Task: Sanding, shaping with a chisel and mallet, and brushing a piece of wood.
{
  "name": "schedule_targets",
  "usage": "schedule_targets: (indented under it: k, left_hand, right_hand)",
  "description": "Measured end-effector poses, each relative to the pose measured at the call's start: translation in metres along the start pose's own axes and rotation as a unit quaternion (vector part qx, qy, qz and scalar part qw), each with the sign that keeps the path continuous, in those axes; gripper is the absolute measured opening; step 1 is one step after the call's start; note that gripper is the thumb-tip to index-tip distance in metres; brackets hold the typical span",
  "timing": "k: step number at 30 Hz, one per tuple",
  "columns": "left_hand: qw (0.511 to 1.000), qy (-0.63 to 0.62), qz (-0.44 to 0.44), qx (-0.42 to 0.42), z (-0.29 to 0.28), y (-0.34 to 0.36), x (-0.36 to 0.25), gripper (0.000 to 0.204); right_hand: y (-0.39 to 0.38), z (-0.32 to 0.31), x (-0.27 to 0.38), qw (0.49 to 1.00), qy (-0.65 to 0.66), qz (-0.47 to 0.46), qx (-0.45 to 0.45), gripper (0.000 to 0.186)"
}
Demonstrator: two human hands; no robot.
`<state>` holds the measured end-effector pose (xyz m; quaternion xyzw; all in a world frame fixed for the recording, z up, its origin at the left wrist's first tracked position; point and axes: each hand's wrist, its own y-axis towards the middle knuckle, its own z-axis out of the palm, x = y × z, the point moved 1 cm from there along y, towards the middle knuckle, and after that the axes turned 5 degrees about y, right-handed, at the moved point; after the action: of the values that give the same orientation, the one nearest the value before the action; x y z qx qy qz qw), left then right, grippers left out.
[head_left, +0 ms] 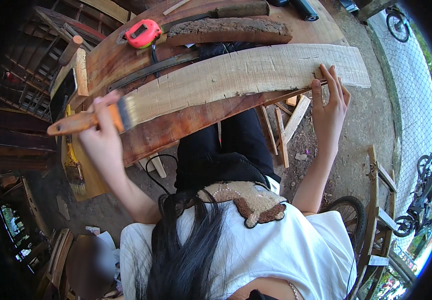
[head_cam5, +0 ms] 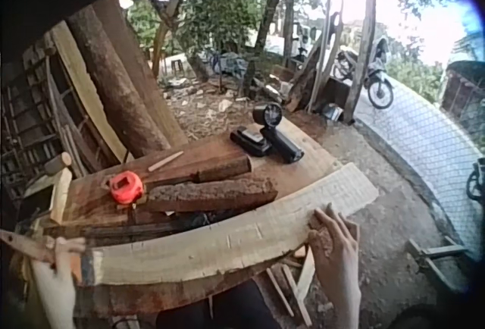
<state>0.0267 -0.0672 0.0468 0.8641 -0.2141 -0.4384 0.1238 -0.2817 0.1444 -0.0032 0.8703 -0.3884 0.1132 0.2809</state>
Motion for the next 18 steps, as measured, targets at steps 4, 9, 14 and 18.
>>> schedule_targets:
  k: [4,9,14,18]
  left_hand:
    - [0.984,0.159,-0.081,-0.018,-0.039,0.004,0.002,0.030]
    - [0.999,0.039,0.029,-0.012,-0.010,0.001,-0.009,0.027]
    - [0.975,0.206,-0.063,-0.047,-0.025,0.008,-0.002,0.027]
    - [0.992,0.105,-0.014,-0.064,-0.038,0.009,0.010,0.031]
  right_hand:
    - [0.002,0.000,0.002,1.000,0.003,-0.010,-0.002,0.043]
    - [0.001,0.002,0.000,1.000,-0.005,-0.018,-0.003,0.043]
    - [0.000,0.000,0.000,1.000,-0.001,-0.006,-0.009,0.044]
    - [0.001,0.002,0.002,1.000,0.013,-0.010,-0.002,0.043]
